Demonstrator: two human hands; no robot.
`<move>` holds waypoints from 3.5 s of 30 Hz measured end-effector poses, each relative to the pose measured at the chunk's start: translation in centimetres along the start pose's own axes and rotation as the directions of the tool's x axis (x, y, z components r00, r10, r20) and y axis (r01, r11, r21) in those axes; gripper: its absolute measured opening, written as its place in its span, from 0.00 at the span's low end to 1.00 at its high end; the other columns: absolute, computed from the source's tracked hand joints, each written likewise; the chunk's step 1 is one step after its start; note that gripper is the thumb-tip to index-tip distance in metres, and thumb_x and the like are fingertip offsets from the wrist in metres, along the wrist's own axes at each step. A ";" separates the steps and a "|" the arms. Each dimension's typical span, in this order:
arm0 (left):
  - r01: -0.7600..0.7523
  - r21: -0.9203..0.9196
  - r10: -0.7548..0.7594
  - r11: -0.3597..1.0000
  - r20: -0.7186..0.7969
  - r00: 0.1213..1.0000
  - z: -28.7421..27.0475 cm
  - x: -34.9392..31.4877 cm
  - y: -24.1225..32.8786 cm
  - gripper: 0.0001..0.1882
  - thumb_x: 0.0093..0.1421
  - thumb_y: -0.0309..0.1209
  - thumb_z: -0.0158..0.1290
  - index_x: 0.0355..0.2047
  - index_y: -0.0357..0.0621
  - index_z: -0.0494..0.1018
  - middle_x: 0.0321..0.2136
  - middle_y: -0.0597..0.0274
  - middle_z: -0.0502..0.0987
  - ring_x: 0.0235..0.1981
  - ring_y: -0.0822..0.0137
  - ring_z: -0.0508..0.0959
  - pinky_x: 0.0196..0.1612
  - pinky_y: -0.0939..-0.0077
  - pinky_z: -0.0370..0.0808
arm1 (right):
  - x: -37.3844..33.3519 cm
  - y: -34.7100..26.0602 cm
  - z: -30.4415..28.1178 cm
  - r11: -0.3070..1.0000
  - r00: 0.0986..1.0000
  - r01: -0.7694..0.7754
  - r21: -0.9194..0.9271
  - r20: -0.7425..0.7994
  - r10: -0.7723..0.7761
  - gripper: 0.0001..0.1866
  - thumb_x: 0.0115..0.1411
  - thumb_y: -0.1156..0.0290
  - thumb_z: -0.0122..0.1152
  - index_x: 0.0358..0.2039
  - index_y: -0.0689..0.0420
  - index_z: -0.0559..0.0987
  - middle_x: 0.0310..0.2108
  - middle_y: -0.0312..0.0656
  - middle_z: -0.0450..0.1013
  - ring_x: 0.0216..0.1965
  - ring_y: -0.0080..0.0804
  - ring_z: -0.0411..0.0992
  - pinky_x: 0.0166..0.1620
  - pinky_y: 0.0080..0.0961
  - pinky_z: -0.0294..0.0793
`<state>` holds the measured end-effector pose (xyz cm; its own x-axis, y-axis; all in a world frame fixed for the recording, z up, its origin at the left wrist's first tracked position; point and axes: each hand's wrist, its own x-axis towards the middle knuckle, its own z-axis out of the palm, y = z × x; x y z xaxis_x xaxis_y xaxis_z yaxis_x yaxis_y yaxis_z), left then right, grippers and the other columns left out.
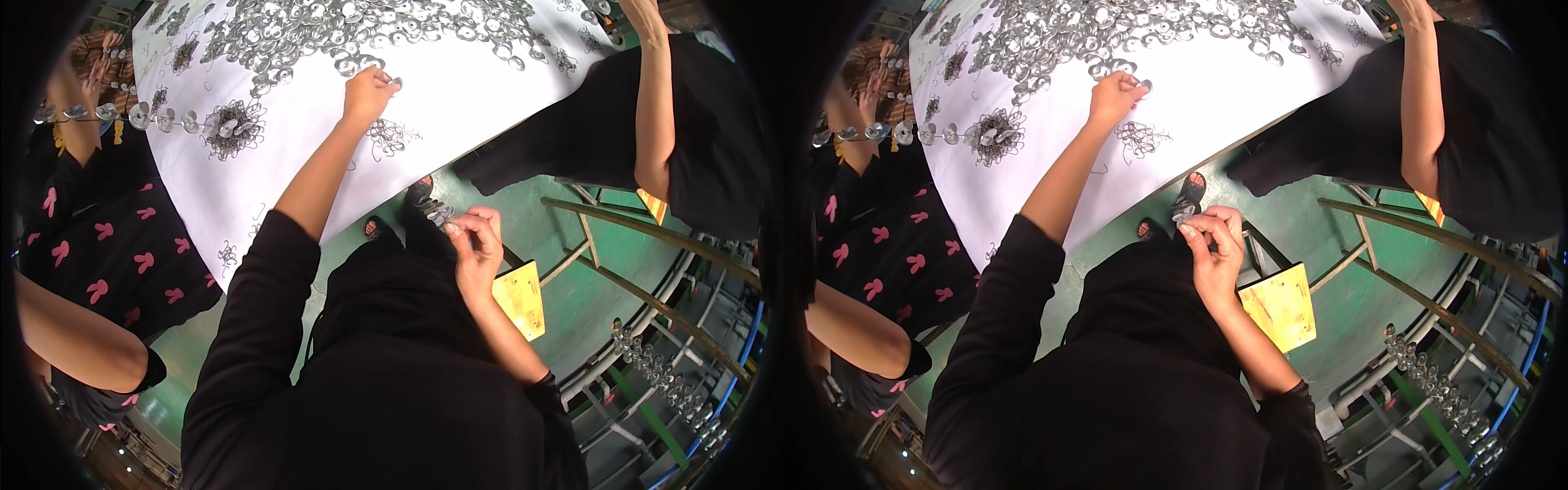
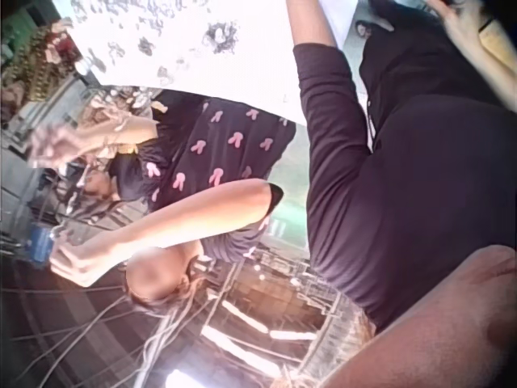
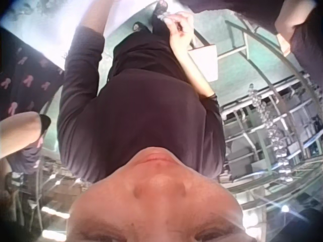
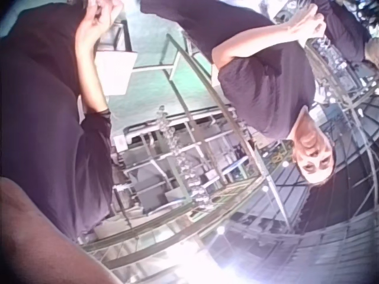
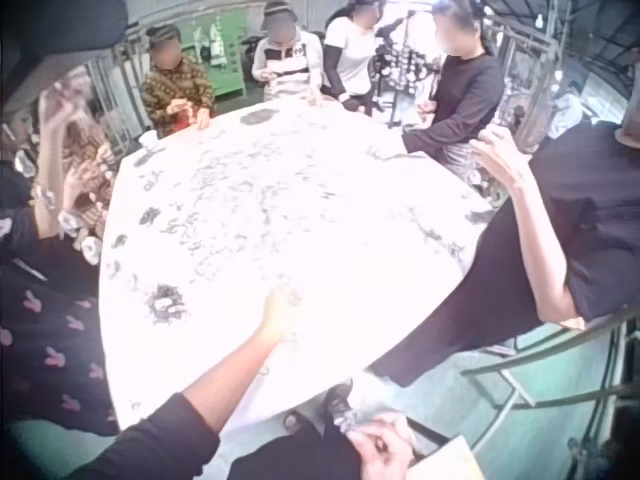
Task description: The person assembles small silver decorative items by hand on a large white sheet, picking up pieces and attaching them to a growing pattern. Other people work alongside on the same sheet.
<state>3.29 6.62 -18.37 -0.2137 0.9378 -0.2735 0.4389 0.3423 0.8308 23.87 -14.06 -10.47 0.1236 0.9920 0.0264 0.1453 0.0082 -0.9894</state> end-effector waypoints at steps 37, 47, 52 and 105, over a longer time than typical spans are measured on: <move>-0.189 -0.489 0.146 0.852 -0.124 0.981 -3.8 -26.9 -2.4 0.05 0.55 0.24 0.57 0.33 0.39 0.78 0.28 0.64 0.78 0.26 0.78 0.75 0.29 0.84 0.71 | -2.5 -3.8 4.2 0.805 0.932 0.294 -0.515 0.342 -0.121 0.04 0.51 0.72 0.65 0.26 0.55 0.78 0.27 0.37 0.70 0.24 0.32 0.69 0.31 0.27 0.66; -0.175 -0.452 0.150 0.874 -0.090 0.984 -4.6 -28.3 -3.9 0.05 0.53 0.23 0.59 0.31 0.37 0.76 0.30 0.59 0.77 0.29 0.70 0.77 0.34 0.79 0.73 | 13.5 0.3 18.9 0.793 0.667 0.547 -0.267 0.711 -0.221 0.05 0.54 0.75 0.59 0.33 0.58 0.78 0.30 0.41 0.70 0.30 0.37 0.71 0.36 0.31 0.70; -0.149 -0.406 0.096 0.902 -0.148 0.984 -5.2 -28.8 -3.5 0.06 0.53 0.25 0.60 0.32 0.40 0.77 0.31 0.59 0.78 0.32 0.66 0.78 0.36 0.76 0.75 | 19.2 2.8 31.1 0.524 0.490 0.799 -0.294 0.824 -0.285 0.17 0.54 0.73 0.59 0.45 0.46 0.76 0.46 0.37 0.67 0.49 0.37 0.66 0.48 0.38 0.69; -0.161 -0.412 0.093 0.897 -0.179 0.979 -2.7 -30.1 -3.1 0.06 0.52 0.24 0.59 0.31 0.40 0.76 0.30 0.59 0.78 0.32 0.63 0.78 0.36 0.74 0.74 | 16.0 4.6 24.4 0.476 0.393 0.829 -0.294 0.911 -0.121 0.02 0.55 0.72 0.59 0.29 0.54 0.76 0.33 0.39 0.72 0.33 0.42 0.73 0.36 0.40 0.69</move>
<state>6.02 -22.80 -11.44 -0.3249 0.9401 -0.1036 0.0687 0.1327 0.9888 2.59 4.89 -18.07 -0.8638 0.5039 -0.0001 0.4603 0.7889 -0.4071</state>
